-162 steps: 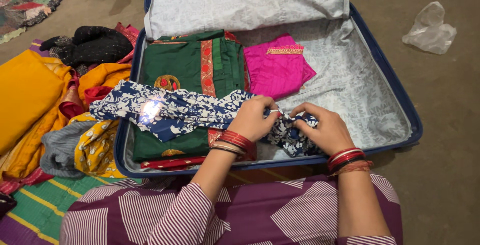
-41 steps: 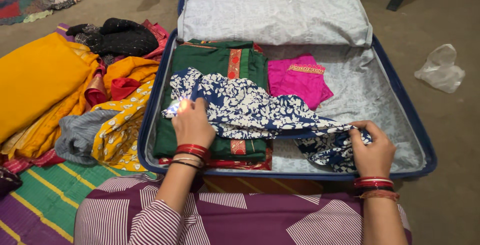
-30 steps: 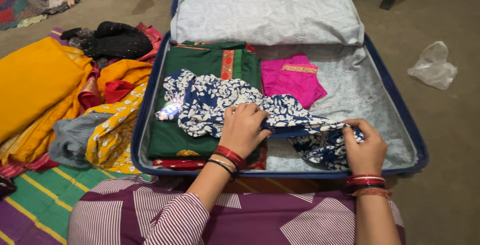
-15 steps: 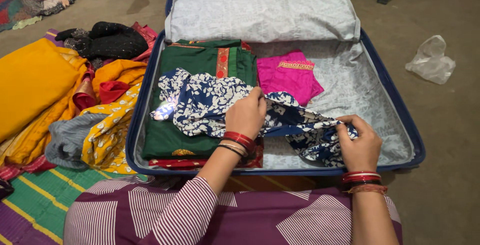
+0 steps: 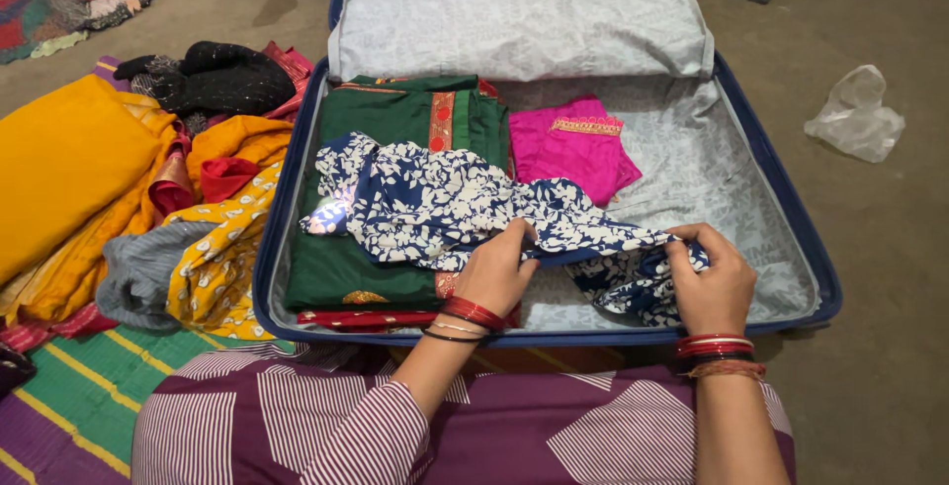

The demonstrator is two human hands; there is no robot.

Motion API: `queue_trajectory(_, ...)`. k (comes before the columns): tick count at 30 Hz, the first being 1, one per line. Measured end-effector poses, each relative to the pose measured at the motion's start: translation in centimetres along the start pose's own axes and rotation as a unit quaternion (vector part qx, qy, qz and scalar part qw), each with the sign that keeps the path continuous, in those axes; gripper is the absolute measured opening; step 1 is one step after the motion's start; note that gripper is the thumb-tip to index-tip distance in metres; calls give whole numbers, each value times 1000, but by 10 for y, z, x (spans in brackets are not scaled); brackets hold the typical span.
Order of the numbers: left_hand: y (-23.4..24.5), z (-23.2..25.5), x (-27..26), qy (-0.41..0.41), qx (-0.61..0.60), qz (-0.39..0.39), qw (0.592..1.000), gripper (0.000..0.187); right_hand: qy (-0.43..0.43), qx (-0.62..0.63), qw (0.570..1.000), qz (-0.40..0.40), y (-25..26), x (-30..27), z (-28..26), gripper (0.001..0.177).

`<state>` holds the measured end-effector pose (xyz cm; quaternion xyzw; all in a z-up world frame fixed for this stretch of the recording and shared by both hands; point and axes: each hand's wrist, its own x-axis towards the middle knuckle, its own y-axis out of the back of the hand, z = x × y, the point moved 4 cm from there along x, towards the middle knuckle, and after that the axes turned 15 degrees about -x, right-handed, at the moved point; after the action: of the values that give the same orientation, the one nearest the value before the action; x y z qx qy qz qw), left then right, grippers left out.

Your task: The person folds a blue and white patterned cloth and places it into an open suitcase. Then the person folds a yellow patterned cloth and places it into the suitcase.

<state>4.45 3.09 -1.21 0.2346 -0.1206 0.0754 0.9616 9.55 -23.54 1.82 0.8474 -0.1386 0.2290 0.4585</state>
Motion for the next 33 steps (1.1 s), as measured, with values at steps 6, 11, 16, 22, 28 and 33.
queue_trajectory(6, 2, 0, -1, 14, -9, 22, 1000, 23, -8, 0, 1000, -1, -1, -1, 0, 12)
queue_trajectory(11, 2, -5, 1, 20, -3, 31, 999, 22, -2, 0, 1000, 3, -1, 0, 0, 12)
queue_trajectory(16, 5, 2, 0, -1, 62, 61, 996, 14, -3, -1, 1000, 4, 0, -1, 1, 12)
queue_trajectory(22, 31, 34, -9, -154, 134, 134, 970, 13, -4, -11, 1000, 16, 2, 0, -2, 11)
queue_trajectory(28, 44, 48, -4, -165, 153, 103, 969, 9, 10, 3, 1000, 19, 3, -1, -5, 10)
queue_trajectory(33, 48, 58, -3, -144, 139, 66, 978, 8, 0, 26, 999, 26, 2, -1, -1, 8)
